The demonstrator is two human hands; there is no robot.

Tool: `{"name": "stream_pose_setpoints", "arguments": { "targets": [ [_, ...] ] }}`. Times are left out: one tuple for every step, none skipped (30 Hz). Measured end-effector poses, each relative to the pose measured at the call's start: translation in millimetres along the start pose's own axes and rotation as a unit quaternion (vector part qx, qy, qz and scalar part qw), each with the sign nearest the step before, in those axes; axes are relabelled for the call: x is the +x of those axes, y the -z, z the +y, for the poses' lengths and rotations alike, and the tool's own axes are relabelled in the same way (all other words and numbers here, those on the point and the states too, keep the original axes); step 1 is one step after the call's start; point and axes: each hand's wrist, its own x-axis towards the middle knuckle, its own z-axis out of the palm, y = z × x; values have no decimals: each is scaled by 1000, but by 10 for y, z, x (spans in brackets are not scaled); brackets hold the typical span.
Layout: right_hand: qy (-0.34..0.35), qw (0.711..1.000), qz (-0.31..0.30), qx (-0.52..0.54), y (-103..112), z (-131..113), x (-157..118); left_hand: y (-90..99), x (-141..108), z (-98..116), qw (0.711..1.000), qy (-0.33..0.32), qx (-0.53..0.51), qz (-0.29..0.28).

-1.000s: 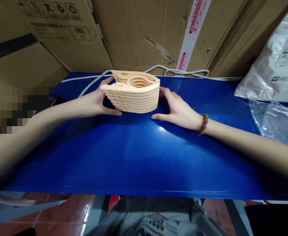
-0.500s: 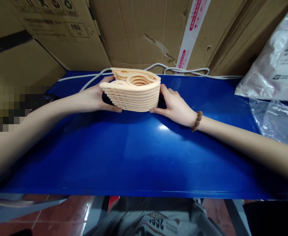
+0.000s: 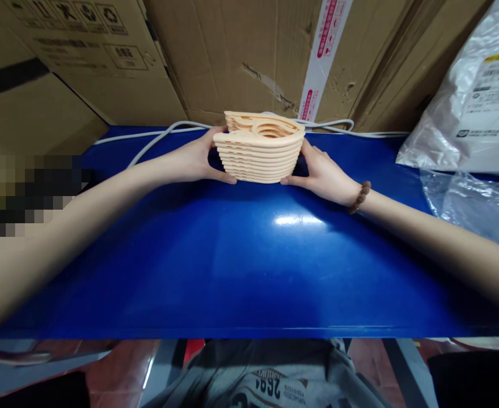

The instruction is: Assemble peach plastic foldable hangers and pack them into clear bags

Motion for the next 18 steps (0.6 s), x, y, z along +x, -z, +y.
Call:
{"name": "stream_pose_setpoints", "arguments": {
  "targets": [
    [1,1000,1,6,22,41,-6,-19,34,27,1000,2,-5,-2],
    [1,1000,2,11,42,79,-12,-37,68,47,1000,1,-9,-6],
    [1,1000,3,14,61,113,-16,-53,102,61,1000,-3,-12,-10],
    [-1,1000,4,16,78,144,-21,-68,135,67,1000,-9,-13,-15],
    [-4,1000,5,16,94,171,-25,-81,166,68,1000,-16,-11,-20],
    [-8,1000,6,14,108,195,-29,-94,196,67,999,-24,-6,-21],
    [-12,1000,8,13,123,216,-35,-106,223,66,999,-30,0,-22],
    [-16,1000,9,12,137,235,-41,-119,247,67,999,-35,7,-21],
    [-18,1000,10,12,151,255,-48,-132,269,73,999,-38,13,-19],
    [-19,1000,11,13,164,275,-56,-145,288,84,999,-39,17,-17],
    [-19,1000,13,15,178,297,-64,-159,306,99,999,-41,15,-13],
    [-19,1000,14,16,191,320,-73,-172,323,116,999,-44,11,-11],
    [-19,1000,16,17,202,344,-82,-185,338,133,999,-45,4,-9],
    [-20,999,19,17,211,368,-90,-196,353,149,999,-45,-3,-5],
    [-23,999,21,19,217,390,-97,-206,367,163,999,-43,-8,-4],
    [-25,999,22,22,222,409,-103,-215,379,174,999,-42,-11,-4],
    [-26,999,23,26,224,422,-108,-223,391,183,999,-43,-13,-4],
    [-25,999,24,30,226,428,-112,-230,400,189,999,-46,-15,-5]
  ]
}}
